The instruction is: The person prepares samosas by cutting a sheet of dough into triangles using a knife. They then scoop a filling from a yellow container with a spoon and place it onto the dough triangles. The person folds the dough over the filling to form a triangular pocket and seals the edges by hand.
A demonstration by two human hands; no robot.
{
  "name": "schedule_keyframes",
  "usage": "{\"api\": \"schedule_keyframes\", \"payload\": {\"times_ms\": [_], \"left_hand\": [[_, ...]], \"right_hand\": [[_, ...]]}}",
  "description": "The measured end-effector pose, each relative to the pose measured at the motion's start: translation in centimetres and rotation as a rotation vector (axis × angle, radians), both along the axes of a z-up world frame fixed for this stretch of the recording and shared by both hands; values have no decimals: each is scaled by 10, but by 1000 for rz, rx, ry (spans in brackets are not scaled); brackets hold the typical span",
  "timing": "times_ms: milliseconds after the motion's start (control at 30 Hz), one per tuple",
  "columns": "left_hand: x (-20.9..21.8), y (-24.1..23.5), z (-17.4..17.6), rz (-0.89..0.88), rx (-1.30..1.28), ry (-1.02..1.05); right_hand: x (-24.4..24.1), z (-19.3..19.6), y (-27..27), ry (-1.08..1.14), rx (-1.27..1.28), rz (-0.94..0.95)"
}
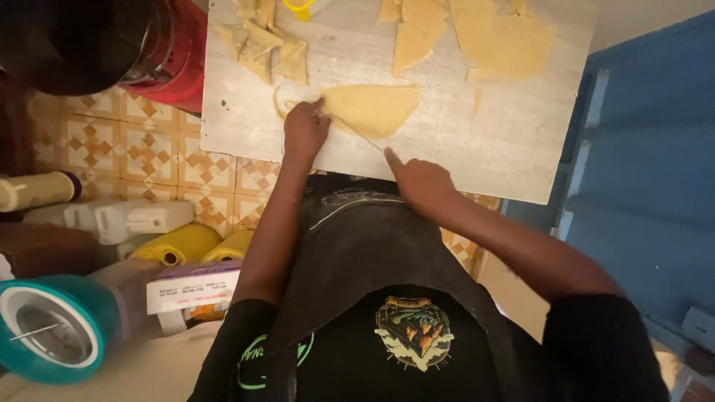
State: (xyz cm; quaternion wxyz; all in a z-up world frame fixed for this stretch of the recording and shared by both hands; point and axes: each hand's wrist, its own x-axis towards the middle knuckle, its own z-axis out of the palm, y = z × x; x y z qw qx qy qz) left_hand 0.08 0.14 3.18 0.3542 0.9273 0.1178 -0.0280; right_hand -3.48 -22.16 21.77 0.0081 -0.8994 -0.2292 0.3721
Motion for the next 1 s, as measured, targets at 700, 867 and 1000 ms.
{"api": "schedule_keyframes", "payload": {"times_ms": [700, 867, 1000], "left_hand": [[-12, -31, -2, -150, 40, -182], [-5, -28, 8, -141, 15, -61], [-9, -26, 1, -122, -1, -52]], "right_hand": [[36, 8, -27, -49, -21, 109], [43, 3, -54, -114, -56, 207], [54, 19, -61, -112, -126, 250]]}}
